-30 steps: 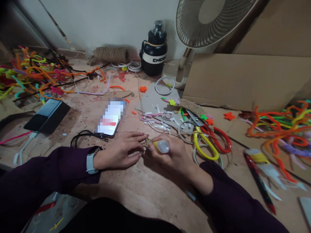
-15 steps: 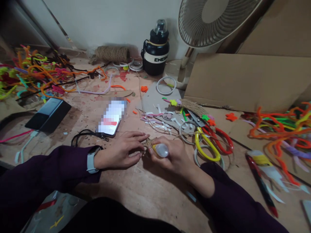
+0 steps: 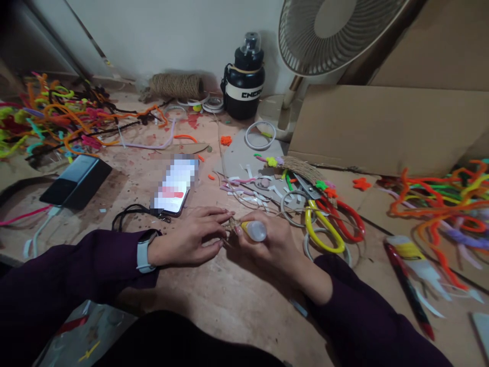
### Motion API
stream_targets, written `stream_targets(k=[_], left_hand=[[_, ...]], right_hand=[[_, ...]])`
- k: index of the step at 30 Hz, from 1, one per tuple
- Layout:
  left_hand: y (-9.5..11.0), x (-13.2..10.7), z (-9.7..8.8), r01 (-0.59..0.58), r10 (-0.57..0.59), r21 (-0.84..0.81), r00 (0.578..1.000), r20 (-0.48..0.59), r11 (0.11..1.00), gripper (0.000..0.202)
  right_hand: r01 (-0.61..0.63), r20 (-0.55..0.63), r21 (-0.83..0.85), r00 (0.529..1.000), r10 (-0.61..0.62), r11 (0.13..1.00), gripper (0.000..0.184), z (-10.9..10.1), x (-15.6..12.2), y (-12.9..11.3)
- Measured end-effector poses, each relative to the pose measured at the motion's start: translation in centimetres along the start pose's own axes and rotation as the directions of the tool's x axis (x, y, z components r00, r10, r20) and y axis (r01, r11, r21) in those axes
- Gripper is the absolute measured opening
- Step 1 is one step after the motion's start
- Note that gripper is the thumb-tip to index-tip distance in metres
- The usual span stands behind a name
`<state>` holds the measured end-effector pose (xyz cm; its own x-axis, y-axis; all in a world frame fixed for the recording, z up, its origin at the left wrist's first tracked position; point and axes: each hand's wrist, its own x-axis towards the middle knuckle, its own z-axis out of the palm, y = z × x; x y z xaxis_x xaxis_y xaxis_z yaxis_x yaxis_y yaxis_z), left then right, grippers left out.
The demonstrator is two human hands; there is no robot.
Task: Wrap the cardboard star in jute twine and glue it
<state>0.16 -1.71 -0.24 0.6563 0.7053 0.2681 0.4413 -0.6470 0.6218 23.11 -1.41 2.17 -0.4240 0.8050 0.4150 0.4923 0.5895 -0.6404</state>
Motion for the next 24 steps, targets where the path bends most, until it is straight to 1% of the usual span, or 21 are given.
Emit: stream_targets(k=[4,10,17,24], left_hand=[[0.0,0.0,0.0,-0.011,0.011,0.014,1.000,-0.004,1.000,0.013],[0.0,0.0,0.1,-0.012,0.013,0.017,1.000,-0.016,1.000,0.016],[-0.1,-0.1,0.3,-0.027,0.027,0.015,0.999,-0.041,1.000,0.015],[-0.2,-0.1,0.5,-0.026,0.026,0.005,0.999,-0.041,1.000,0.014]], right_hand=[[0.017,0.052,0.023,0.998,-0.018,1.000,0.003,-0.1,0.1,-0.2],[-0.032,-0.036,0.000,0.999,0.031,1.000,0.004,-0.4,-0.1,0.6],[-0.048,0.003,-0.029,0.999,0.048,0.998,0.004,-1.0,-0.4,0.9],[-0.033,0.025,-0.042,0.999,0.034,0.999,0.004,-1.4,-0.5,1.2]])
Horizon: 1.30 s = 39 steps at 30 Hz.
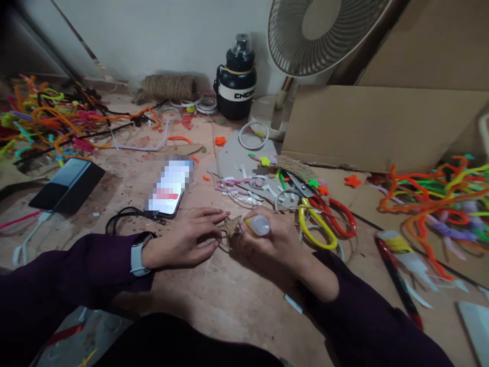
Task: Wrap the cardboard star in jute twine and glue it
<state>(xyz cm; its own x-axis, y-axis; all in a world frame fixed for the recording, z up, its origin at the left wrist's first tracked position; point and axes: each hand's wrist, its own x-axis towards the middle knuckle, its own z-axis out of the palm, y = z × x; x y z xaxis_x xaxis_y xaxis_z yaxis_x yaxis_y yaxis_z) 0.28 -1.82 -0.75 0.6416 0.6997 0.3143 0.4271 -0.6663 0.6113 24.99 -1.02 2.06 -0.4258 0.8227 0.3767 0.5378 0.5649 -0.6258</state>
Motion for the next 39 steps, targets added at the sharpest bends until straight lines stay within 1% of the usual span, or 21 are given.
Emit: stream_targets(k=[7,14,18,20,22,26,30,33,35,37,39], left_hand=[[0.0,0.0,0.0,0.007,-0.007,-0.004,1.000,0.000,1.000,0.015],[0.2,0.1,-0.1,0.001,-0.001,0.005,1.000,0.007,1.000,0.014],[0.2,0.1,-0.1,-0.002,0.002,0.011,1.000,-0.002,1.000,0.014],[0.2,0.1,-0.1,-0.005,0.005,0.014,1.000,0.000,1.000,0.014],[0.2,0.1,-0.2,-0.009,0.009,0.021,1.000,0.004,1.000,0.014],[0.2,0.1,-0.3,-0.010,0.010,0.034,1.000,0.009,0.999,0.014],[0.2,0.1,-0.4,-0.007,0.006,0.041,1.000,0.023,0.999,0.014],[0.2,0.1,-0.3,-0.004,0.003,0.038,1.000,0.012,0.999,0.014],[0.1,0.1,-0.3,-0.003,0.003,0.037,1.000,0.007,0.999,0.014],[0.1,0.1,-0.3,0.000,0.000,0.035,1.000,0.009,0.999,0.013],[0.1,0.1,-0.3,0.002,-0.003,0.030,1.000,0.006,1.000,0.014]], right_hand=[[0.056,0.030,0.001,0.998,-0.056,0.998,0.006,-0.2,0.1,0.0],[0.020,0.005,0.004,1.000,-0.020,1.000,0.006,0.1,0.0,0.1],[-0.062,-0.028,0.021,0.998,0.063,0.998,0.006,0.7,-0.1,-0.2],[-0.071,-0.038,0.036,0.997,0.072,0.997,0.005,1.0,0.1,-0.6],[-0.058,-0.050,0.054,0.997,0.060,0.997,0.006,1.2,0.3,-1.0],[0.000,-0.020,0.088,1.000,0.002,0.996,0.009,1.3,0.7,-1.6],[0.034,0.009,0.087,0.999,-0.035,0.996,0.008,1.2,0.9,-1.6],[0.040,0.038,0.088,0.998,-0.043,0.995,0.008,1.3,0.8,-1.5],[0.006,0.033,0.100,0.999,-0.009,0.995,0.008,1.4,0.8,-1.5],[-0.064,-0.013,0.115,0.998,0.066,0.991,0.009,1.4,0.8,-1.5],[-0.146,-0.062,0.133,0.986,0.155,0.980,0.012,1.3,0.8,-1.5]])
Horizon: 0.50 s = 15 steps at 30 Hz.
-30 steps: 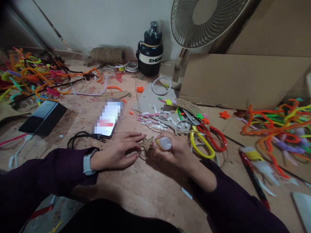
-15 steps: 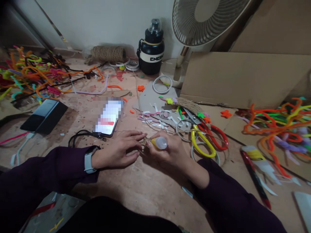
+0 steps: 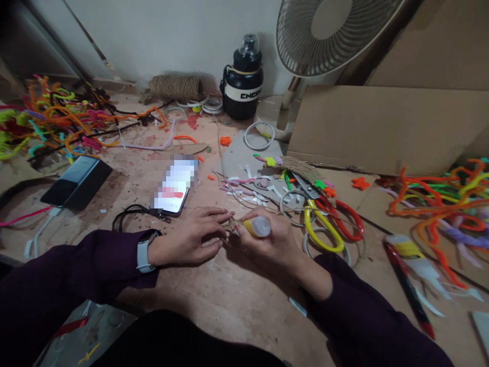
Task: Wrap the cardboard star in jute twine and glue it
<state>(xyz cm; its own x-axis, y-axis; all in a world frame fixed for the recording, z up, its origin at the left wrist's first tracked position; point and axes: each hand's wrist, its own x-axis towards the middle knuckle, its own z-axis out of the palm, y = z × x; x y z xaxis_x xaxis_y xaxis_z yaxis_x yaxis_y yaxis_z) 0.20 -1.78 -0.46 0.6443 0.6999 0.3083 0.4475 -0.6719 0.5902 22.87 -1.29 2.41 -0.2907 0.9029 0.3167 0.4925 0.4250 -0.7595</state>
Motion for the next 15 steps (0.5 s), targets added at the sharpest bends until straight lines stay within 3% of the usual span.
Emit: stream_targets(k=[5,15], left_hand=[[0.1,0.1,-0.1,-0.001,0.001,-0.013,1.000,0.008,1.000,0.014],[0.1,0.0,-0.1,0.030,-0.028,-0.029,0.998,0.055,0.999,0.020]], right_hand=[[-0.102,-0.038,0.023,0.994,0.103,0.995,0.014,0.1,0.2,0.1],[-0.080,0.059,0.112,0.996,0.074,0.990,0.013,1.2,0.0,-0.1]])
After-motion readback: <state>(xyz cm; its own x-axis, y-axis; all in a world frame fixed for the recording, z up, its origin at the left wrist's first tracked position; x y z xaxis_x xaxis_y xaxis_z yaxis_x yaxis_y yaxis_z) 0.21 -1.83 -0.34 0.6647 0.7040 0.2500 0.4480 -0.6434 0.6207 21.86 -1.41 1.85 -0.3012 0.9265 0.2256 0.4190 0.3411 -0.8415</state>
